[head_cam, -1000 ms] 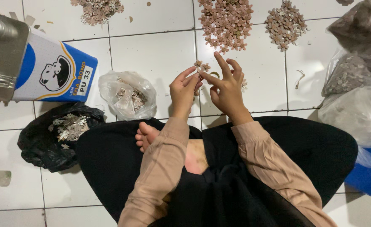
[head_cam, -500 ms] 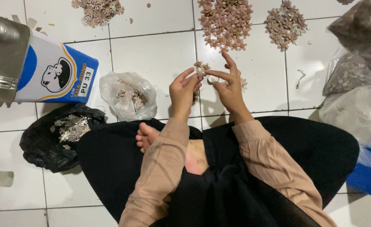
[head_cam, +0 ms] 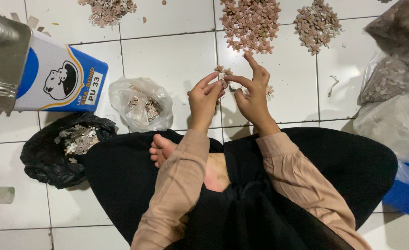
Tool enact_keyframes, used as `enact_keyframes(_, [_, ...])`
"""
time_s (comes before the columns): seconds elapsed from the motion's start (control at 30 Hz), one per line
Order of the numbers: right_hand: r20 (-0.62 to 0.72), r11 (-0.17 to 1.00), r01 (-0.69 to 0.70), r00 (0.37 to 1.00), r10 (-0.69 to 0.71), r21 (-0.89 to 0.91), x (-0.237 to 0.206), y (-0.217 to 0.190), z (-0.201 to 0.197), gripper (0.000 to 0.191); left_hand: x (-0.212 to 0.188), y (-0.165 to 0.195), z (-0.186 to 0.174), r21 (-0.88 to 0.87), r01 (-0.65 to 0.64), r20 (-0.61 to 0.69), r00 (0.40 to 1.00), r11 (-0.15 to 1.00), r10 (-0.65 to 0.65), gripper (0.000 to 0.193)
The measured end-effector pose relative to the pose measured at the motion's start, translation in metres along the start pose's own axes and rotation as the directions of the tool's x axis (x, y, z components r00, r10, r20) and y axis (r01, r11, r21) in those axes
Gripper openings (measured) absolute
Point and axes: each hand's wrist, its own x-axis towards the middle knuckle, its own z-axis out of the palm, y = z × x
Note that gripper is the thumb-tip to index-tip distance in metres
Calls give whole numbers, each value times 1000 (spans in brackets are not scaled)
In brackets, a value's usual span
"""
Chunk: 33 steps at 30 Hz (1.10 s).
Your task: The person sits on the floor and assembles small flower-shaped craft pieces by hand. They pick up individual pieces, align them, and press them together, occasionally moving piles of parts and placing assembled units into a plastic bag.
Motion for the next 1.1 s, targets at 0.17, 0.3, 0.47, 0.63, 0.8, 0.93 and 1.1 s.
enact_keyframes(0.17, [-5, 997, 69, 998, -70, -30, -2, 2, 3, 55, 1, -2, -2, -18, 0, 33, 999, 1000, 1, 36])
enact_keyframes(0.3, [-34, 986, 129, 990, -133, -104, -3, 2, 2, 57, 3, -2, -4, -63, 32, 36, 999, 997, -30, 38])
enact_keyframes(0.47, [-82, 995, 84, 993, -89, -57, -3, 0, -1, 59, 3, -1, -3, -89, 43, 12, 999, 995, -42, 38])
enact_keyframes(0.63, [-52, 983, 147, 987, -154, -111, -3, -3, 2, 60, 2, 2, -3, -116, 63, 32, 998, 991, -59, 39])
enact_keyframes(0.8, [-115, 987, 113, 985, -126, -114, -2, -4, -3, 56, 2, 4, -3, -119, 83, 13, 997, 989, -82, 41])
enact_keyframes(0.93, [-83, 976, 159, 982, -172, -147, -2, -5, -3, 57, 2, 2, -4, -86, 81, 14, 997, 993, -80, 41])
enact_keyframes(1.1, [-158, 998, 2, 987, -12, -62, -8, 9, 2, 41, 3, -5, -5, -66, 13, -11, 1000, 998, -14, 40])
